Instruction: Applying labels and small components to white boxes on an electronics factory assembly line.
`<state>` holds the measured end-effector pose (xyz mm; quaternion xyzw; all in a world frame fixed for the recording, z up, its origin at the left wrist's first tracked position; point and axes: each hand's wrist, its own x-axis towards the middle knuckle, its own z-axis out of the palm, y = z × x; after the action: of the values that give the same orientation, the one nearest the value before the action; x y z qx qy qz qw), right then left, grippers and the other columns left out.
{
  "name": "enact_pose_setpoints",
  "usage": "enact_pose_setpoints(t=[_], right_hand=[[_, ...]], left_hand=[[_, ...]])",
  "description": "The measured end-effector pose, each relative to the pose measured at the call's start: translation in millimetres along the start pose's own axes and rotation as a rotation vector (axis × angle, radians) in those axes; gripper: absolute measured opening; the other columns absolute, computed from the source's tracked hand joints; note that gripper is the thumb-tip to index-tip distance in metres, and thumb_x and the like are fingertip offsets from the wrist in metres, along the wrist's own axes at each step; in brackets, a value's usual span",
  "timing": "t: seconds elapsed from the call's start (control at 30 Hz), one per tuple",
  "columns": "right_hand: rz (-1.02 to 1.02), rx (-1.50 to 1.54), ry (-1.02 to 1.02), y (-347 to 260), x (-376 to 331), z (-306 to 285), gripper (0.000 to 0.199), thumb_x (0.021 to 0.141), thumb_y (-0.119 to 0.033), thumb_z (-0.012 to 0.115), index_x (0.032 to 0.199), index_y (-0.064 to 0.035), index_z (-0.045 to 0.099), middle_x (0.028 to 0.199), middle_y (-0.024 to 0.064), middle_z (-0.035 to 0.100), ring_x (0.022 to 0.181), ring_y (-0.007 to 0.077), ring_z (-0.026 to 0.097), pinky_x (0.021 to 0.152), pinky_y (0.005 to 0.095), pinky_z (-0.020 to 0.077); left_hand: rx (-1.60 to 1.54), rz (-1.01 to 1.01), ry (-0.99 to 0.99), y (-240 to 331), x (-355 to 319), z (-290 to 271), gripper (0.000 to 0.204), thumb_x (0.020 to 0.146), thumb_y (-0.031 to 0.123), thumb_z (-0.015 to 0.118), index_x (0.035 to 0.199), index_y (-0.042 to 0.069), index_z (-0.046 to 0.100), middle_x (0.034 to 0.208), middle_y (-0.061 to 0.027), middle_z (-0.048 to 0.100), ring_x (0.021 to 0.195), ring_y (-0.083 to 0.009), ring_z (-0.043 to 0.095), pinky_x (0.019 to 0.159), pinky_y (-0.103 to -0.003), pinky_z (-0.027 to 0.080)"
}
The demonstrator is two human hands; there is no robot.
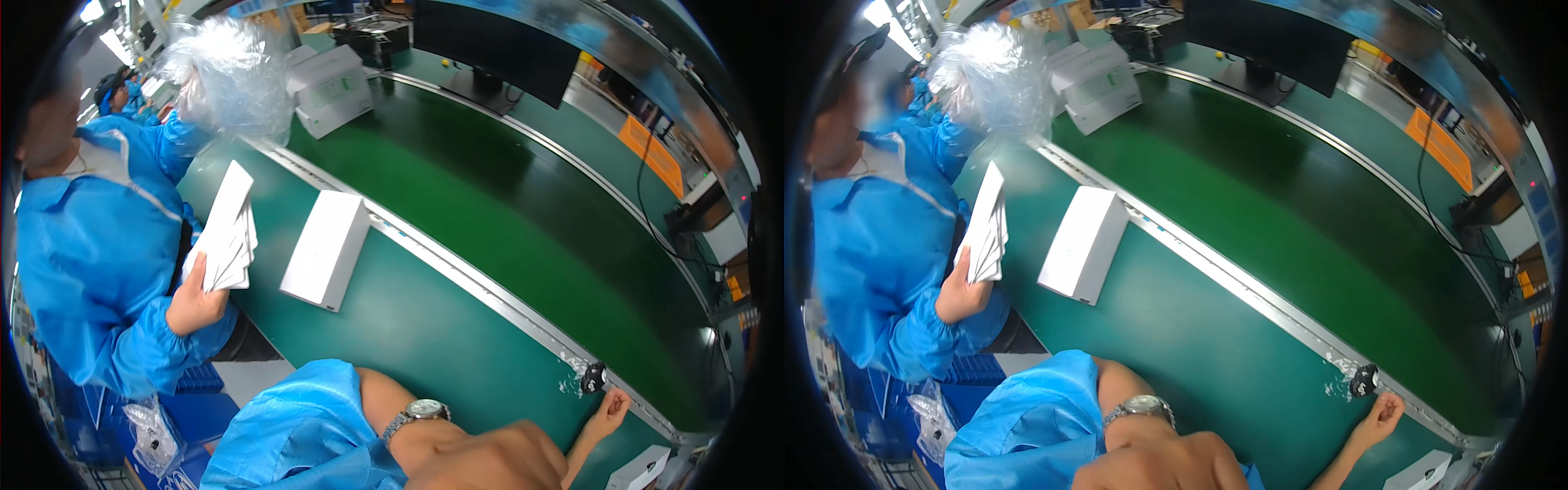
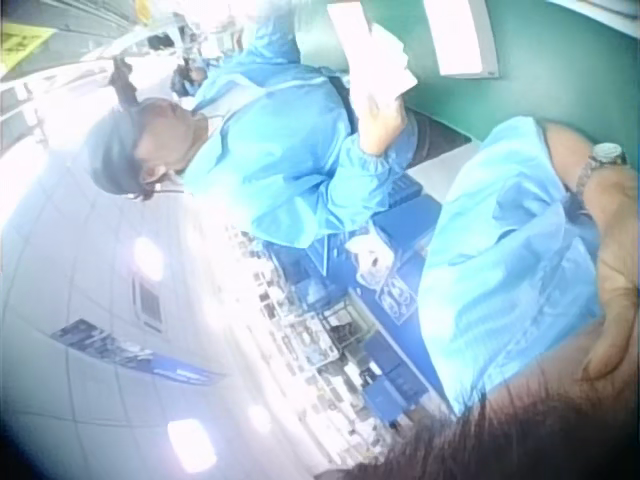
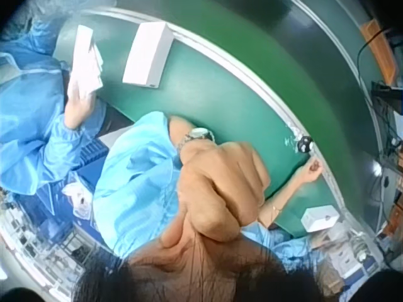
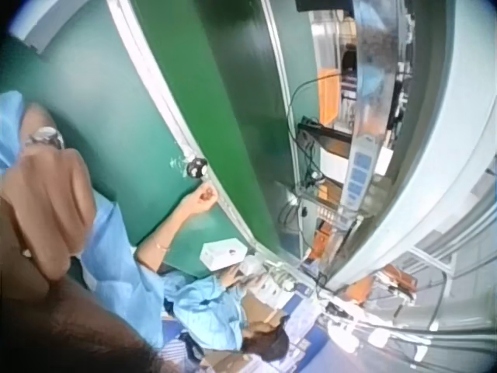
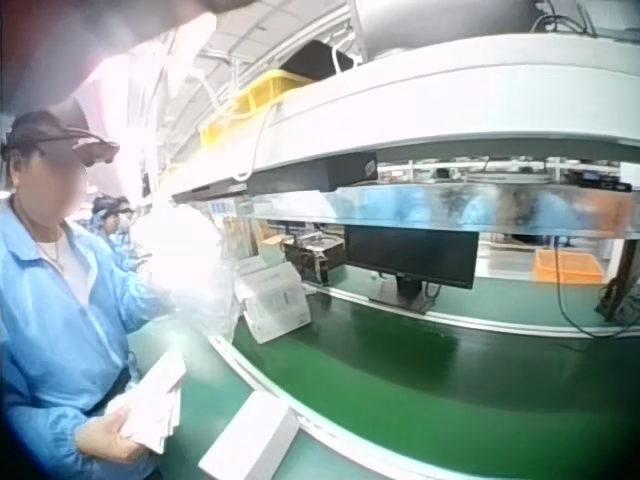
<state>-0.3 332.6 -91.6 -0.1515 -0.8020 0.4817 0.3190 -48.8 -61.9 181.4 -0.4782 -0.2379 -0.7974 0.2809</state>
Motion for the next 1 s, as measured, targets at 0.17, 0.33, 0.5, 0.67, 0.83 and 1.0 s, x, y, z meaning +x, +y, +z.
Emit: enact_pose_setpoints(t=[0.17,0.33,0.5,0.67,0.83,1.0], right_hand=[[-0.035,-0.099,0.035,-31,-4,10,0.013,0.103,-0.016,0.07,0.101,-0.0059,0.062,0.085,-0.0054,0.055,0.071,0.0023,0.043,0.062,0.0203,0.0337],[0.0,-0.147,0.057,-57,-8,21,0.017,0.101,-0.017,0.073,0.094,-0.0053,0.062,0.078,-0.0062,0.055,0.065,0.0024,0.042,0.058,0.0211,0.0334],[0.009,-0.114,0.087,-71,-11,18,0.013,0.098,-0.014,0.073,0.094,-0.0055,0.064,0.076,-0.0042,0.057,0.063,0.0047,0.047,0.058,0.0228,0.0382],[-0.197,-0.192,0.062,-131,-14,21,0.01,0.092,-0.012,0.076,0.092,-0.0055,0.069,0.083,0.0066,0.067,0.069,0.0168,0.063,0.064,0.0311,0.0515],[-0.44,-0.61,0.172,-178,-24,-19,0.026,0.082,-0.017,0.083,0.102,-0.0078,0.068,0.111,0.0115,0.066,0.105,0.0333,0.062,0.089,0.044,0.0496],[0.106,-1.277,0.732,-124,-13,-143,0.089,0.083,-0.043,0.083,0.149,0.0019,0.043,0.139,0.029,0.053,0.127,0.0479,0.051,0.105,0.0573,0.0411]], left_hand=[[-0.009,-0.042,-0.118,-6,-3,-17,0.055,0.11,0.048,0.05,0.077,0.006,0.06,0.063,-0.0022,0.05,0.043,-0.0155,0.045,0.044,-0.03,0.029],[0.052,-0.182,-0.421,9,-5,-50,0.026,0.091,0.028,0.079,0.102,0.006,0.069,0.091,-0.0091,0.062,0.064,-0.021,0.058,0.059,-0.033,0.044],[0.218,-0.135,-0.515,-7,-14,-4,0.03,0.096,0.033,0.073,0.1,0.005,0.063,0.086,-0.0068,0.062,0.059,-0.0191,0.054,0.052,-0.033,0.037],[0.472,-0.368,-0.641,1,-7,23,0.019,0.104,0.022,0.065,0.095,0.006,0.063,0.08,-0.0103,0.067,0.061,-0.0248,0.06,0.053,-0.037,0.042],[0.77,-0.557,-0.605,-12,-72,-8,0.024,0.1,0.015,0.067,0.082,0.003,0.059,0.077,-0.0138,0.062,0.063,-0.0324,0.059,0.057,-0.039,0.045],[0.934,-0.69,-0.801,0,-91,-22,0.026,0.1,0.011,0.066,0.079,0.002,0.054,0.073,-0.017,0.052,0.06,-0.0376,0.051,0.056,-0.045,0.04]])
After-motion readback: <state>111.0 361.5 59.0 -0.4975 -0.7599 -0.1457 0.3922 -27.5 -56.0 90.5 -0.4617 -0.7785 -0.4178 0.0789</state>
